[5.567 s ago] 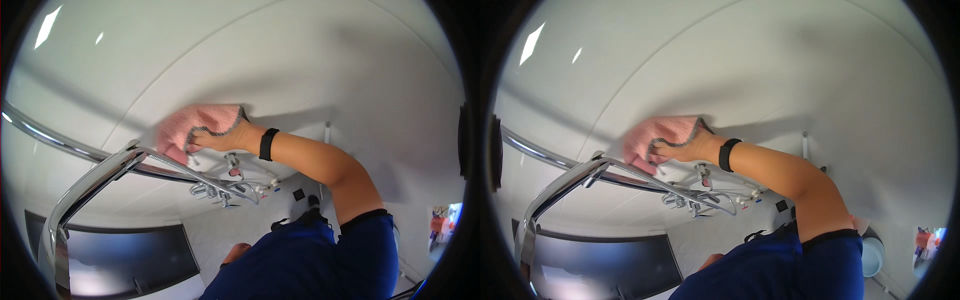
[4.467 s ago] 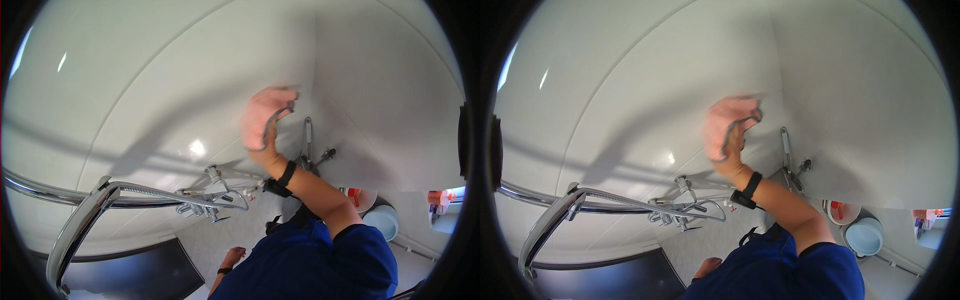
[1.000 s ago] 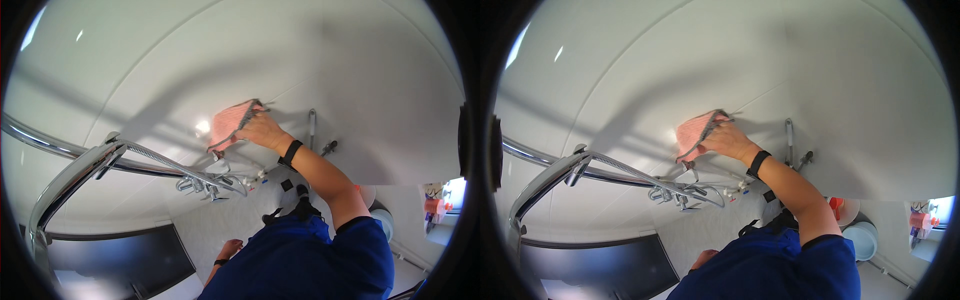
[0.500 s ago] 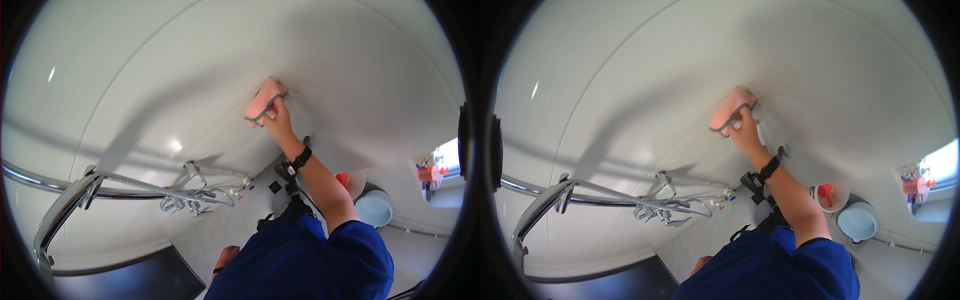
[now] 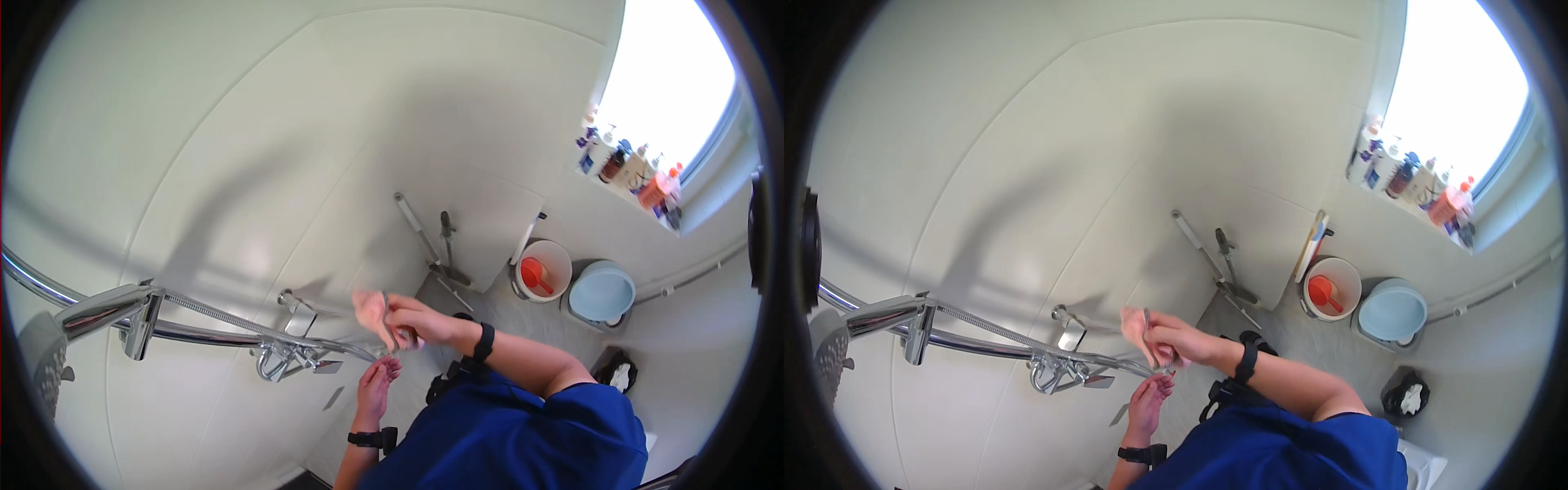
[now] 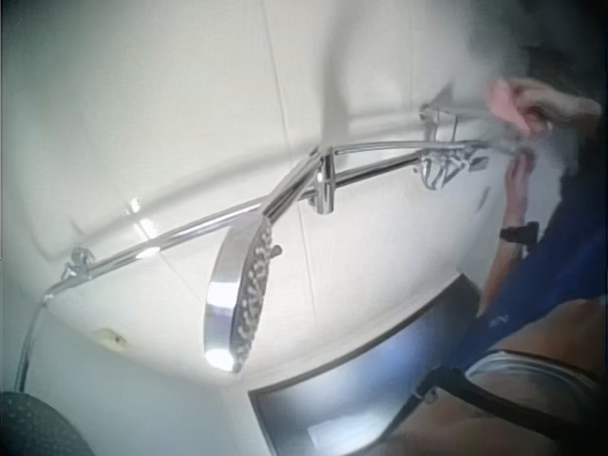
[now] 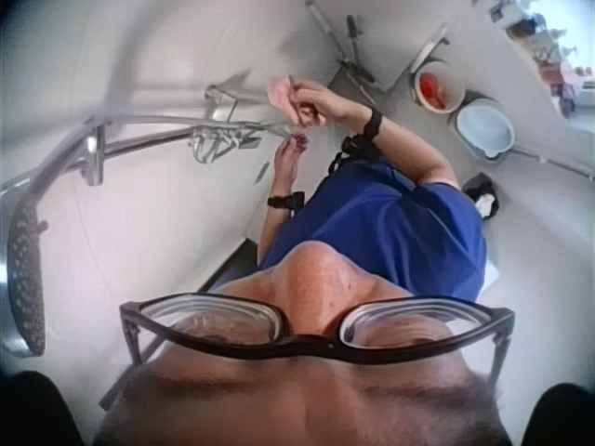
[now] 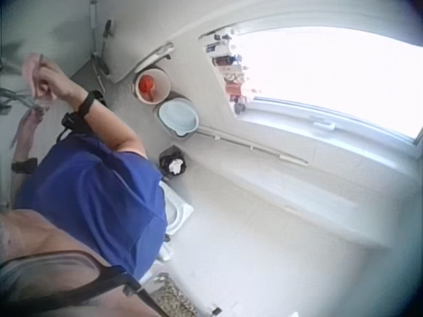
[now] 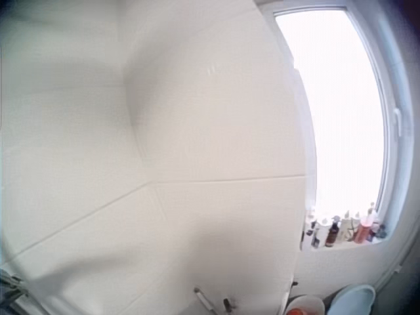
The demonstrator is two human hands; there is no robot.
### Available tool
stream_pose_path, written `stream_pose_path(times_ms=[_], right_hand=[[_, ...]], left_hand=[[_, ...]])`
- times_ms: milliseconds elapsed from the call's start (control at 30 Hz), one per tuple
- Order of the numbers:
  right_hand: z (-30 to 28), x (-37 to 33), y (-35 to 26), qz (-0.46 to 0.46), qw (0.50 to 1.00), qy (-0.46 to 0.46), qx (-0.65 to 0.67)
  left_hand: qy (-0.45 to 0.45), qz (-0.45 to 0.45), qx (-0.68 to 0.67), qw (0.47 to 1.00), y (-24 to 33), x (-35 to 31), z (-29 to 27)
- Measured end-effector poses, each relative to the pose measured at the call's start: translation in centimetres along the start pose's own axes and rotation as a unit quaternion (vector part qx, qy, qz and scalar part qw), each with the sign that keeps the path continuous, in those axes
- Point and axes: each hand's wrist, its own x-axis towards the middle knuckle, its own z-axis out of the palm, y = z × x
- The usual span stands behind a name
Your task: Cleaning the white bathroom wall tiles with a pink cloth.
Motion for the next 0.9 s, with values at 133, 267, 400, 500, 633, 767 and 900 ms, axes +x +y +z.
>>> stream_pose_path(times_ms=[133, 267, 400, 500, 633, 767, 900], right_hand=[[5.9, -3.9, -0.7, 0.064, 0.973, 0.053, 0.213], [5.2, -6.9, -0.7, 0.090, 0.991, 0.036, -0.088], [1.0, -9.0, 1.3, -0.022, 0.943, 0.167, -0.288], [-2.8, -11.1, 1.1, -0.045, 0.924, 0.206, -0.318], [-4.9, -14.9, -4.1, 0.051, 0.935, 0.206, -0.285], [-8.9, -17.9, -6.4, 0.000, 0.896, 0.238, -0.374], [-15.1, -21.4, -7.1, -0.080, 0.897, 0.321, -0.294]], left_hand=[[-0.050, -0.025, -0.141, 0.988, -2.6, 1.5, 0.7], [-0.113, -0.048, 0.047, 0.991, 3.2, 0.8, 8.4], [-0.261, -0.003, 0.134, 0.956, 7.7, 1.6, 15.7], [-0.265, -0.167, 0.012, 0.950, 7.4, 2.9, 18.5], [-0.263, -0.012, 0.208, 0.942, 10.2, 2.4, 23.2], [-0.318, 0.288, 0.365, 0.826, 11.7, 5.4, 27.1], [-0.151, 0.323, 0.432, 0.829, 15.2, 8.2, 32.8]])
